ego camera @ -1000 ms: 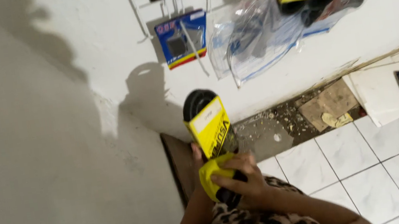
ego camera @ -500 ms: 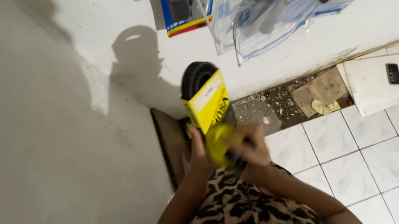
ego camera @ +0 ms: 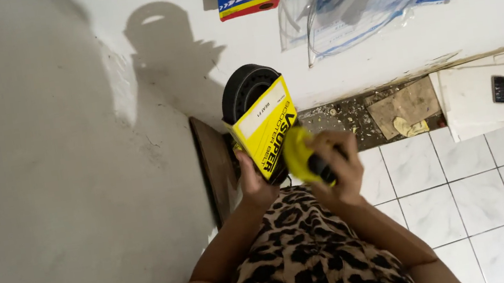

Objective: Cleaning the packaging of a motorcycle scooter belt with a yellow cloth.

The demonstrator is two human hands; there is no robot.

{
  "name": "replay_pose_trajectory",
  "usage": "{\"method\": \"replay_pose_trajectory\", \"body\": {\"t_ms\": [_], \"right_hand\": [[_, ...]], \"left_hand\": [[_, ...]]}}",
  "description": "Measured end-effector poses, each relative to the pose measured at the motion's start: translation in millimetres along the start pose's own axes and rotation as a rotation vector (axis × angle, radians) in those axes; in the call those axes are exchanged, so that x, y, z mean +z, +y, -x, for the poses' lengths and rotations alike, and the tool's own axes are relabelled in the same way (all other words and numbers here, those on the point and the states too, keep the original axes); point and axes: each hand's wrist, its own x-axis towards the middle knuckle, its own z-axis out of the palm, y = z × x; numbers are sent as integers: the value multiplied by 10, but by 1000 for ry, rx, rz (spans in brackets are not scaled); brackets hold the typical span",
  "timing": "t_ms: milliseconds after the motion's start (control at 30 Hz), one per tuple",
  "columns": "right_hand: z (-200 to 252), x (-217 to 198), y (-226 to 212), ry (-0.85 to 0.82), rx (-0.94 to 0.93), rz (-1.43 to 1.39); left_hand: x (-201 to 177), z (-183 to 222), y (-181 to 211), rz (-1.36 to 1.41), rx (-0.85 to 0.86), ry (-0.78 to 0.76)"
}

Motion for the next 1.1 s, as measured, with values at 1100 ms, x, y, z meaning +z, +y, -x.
{"method": "replay_pose_trajectory", "body": {"t_ms": [1100], "right_hand": [[376, 22, -48, 86, -108, -236]], "left_hand": [[712, -38, 413, -375, 176, -128]]}}
